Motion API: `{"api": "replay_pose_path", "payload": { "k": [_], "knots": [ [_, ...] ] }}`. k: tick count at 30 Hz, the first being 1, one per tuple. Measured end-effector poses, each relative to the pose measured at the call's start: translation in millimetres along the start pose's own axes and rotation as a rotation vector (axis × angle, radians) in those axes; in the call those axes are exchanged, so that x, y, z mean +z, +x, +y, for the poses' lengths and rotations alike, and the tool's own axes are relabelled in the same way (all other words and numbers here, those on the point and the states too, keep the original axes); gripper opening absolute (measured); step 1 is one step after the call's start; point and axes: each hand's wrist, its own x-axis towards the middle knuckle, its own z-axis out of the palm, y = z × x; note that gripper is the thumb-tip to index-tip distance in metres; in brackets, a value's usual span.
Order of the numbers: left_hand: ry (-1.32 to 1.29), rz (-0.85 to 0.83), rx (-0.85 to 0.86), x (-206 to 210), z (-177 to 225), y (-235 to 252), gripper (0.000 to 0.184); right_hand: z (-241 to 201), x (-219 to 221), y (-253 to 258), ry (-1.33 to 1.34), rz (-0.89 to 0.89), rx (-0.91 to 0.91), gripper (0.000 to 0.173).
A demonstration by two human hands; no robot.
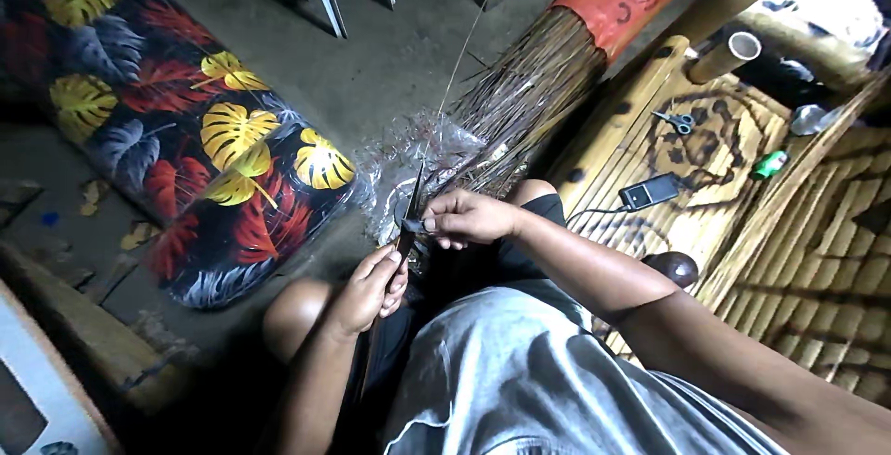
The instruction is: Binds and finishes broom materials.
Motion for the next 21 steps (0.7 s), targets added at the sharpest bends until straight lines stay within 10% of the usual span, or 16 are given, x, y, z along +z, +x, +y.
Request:
{"api": "replay_pose_path", "payload": {
  "k": [13,21],
  "knots": [
    [0.000,-0.053,-0.004,-1,0,-1,0.033,0,-37,10,-0.144,0.486,-0.237,0.025],
    [-0.011,-0.044,0.008,-1,1,1,0.033,5,10,0,0.111,0.053,-0.056,0.030]
  ]
}}
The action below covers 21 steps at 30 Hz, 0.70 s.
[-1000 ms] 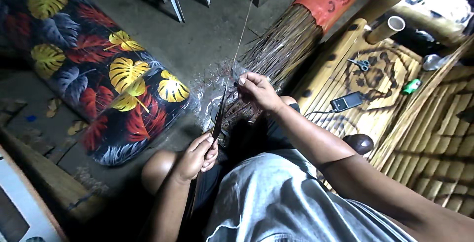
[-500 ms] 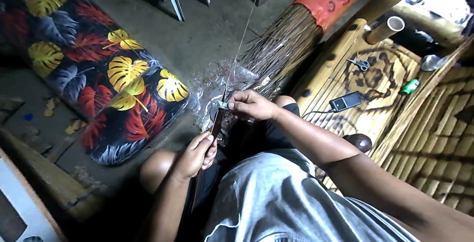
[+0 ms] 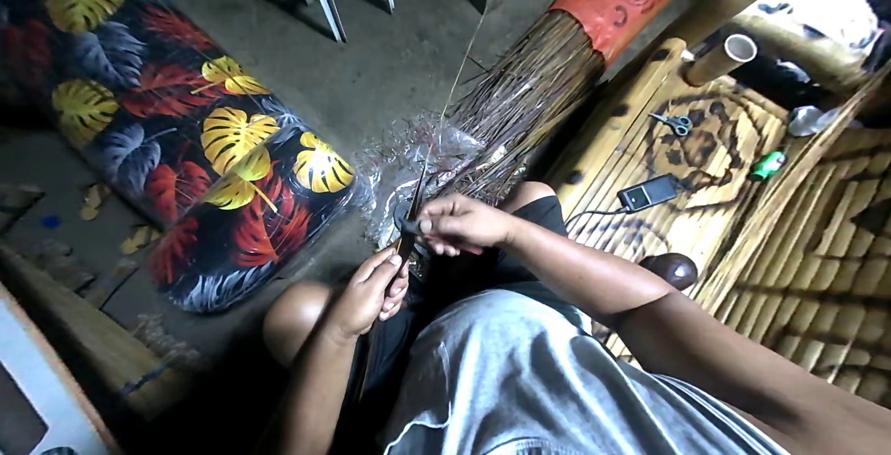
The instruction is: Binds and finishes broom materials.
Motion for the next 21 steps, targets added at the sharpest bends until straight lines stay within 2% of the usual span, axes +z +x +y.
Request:
{"api": "replay_pose_path", "payload": {
  "k": [2,4,9,12,17,19,21],
  "knots": [
    [-0.007,-0.006,0.001,-1,-1,0,0.034,6,4,1,0.094,-0.066,0.015,0.029],
    [-0.045,-0.019,-0.001,-2,-1,-2,0.035,8,0,3,0.086,-0.034,0.000,0.029],
    [-0.117,-0.072,0.001,-5,0,-3,0.035,10,-15,10,-0.184,0.048,-0.238,0.025],
    [-0.133,-0.104,0.011,-5,0,-2,0.034,11,-24,15,-0.240,0.146,-0.363,0.023],
    [-0.122,-0.119,0.010,-7,-2,-5,0.034,-7,-46,13,-0.162,0.330,-0.315,0.024],
    [-0.109,-0.109,0.014,-6,-2,-5,0.034,-11,-48,12,-0.147,0.325,-0.309,0.025],
    [-0.083,-0.088,0.018,-5,-2,-4,0.033,-11,-40,9,-0.178,0.227,-0.260,0.025]
  ]
}}
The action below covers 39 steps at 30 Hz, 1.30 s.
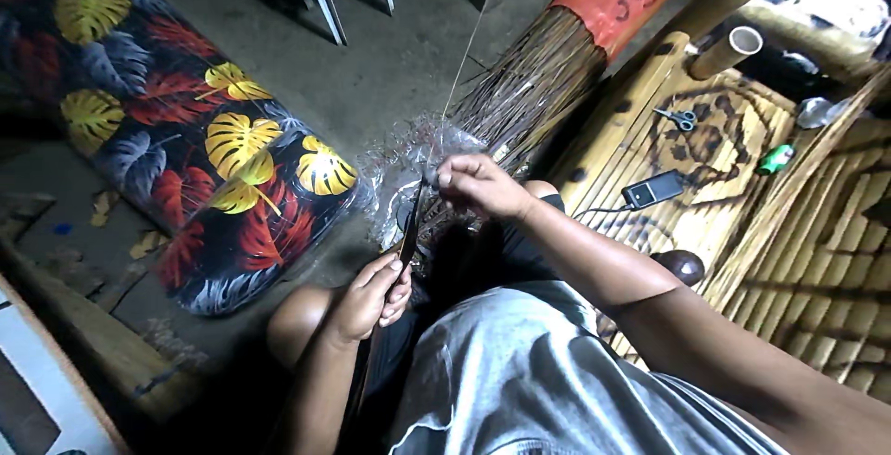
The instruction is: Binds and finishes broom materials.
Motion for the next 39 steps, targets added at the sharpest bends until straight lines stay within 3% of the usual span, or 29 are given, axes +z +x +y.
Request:
{"api": "replay_pose_path", "payload": {
  "k": [3,6,15,20,27,29,32,36,39],
  "knots": [
    [0.079,0.062,-0.013,3,1,3,0.032,-5,21,-12,-0.036,-0.218,0.176,0.027],
    [0.130,0.101,-0.020,4,-1,3,0.033,-2,26,-15,-0.020,-0.270,0.257,0.028],
    [0.137,0.085,-0.019,6,1,2,0.032,8,9,-4,-0.184,-0.014,-0.028,0.026],
    [0.108,0.065,-0.014,5,-1,1,0.032,4,0,0,-0.080,0.154,0.032,0.025],
    [0.049,0.037,-0.012,4,0,1,0.034,-1,34,-18,0.171,-0.225,0.215,0.029],
    [0.012,0.009,-0.006,2,0,0,0.035,4,38,-16,0.240,-0.261,0.221,0.030],
    [-0.063,-0.043,-0.009,-1,0,-1,0.034,11,34,-12,0.186,-0.186,0.126,0.027],
    [-0.141,-0.113,-0.017,-5,0,-1,0.032,14,27,-8,-0.076,-0.061,-0.126,0.023],
    [-0.145,-0.131,-0.010,-5,0,0,0.032,16,17,-4,-0.120,0.002,-0.174,0.022]
  ]
}}
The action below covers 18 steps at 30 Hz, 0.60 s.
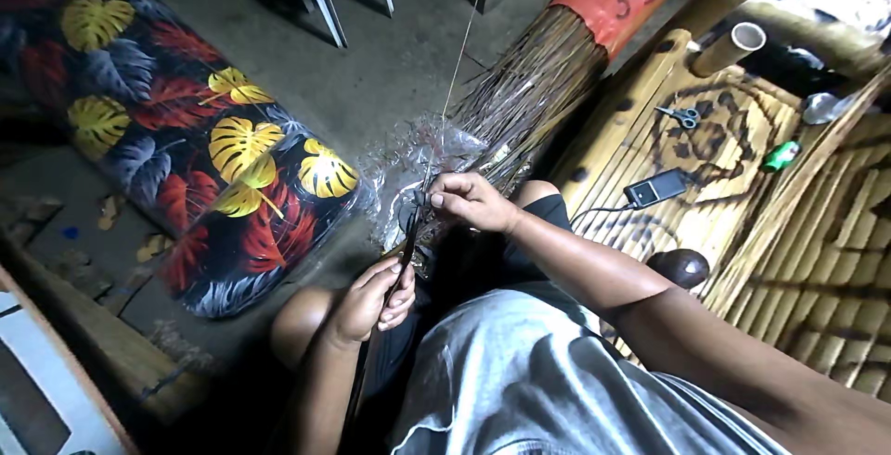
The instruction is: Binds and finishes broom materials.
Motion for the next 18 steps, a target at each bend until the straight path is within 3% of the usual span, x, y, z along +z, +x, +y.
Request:
{"api": "replay_pose_path", "payload": {
  "k": [7,14,18],
  "knots": [
    [0.064,0.049,-0.015,2,-1,1,0.033,-5,-27,11,0.038,0.163,0.107,0.025],
    [0.368,0.280,-0.020,12,-3,8,0.031,-24,-1,-9,0.158,-0.255,0.493,0.027],
    [0.381,0.268,-0.042,11,-3,8,0.031,-9,-2,-12,0.206,-0.241,0.444,0.027]
  ]
}}
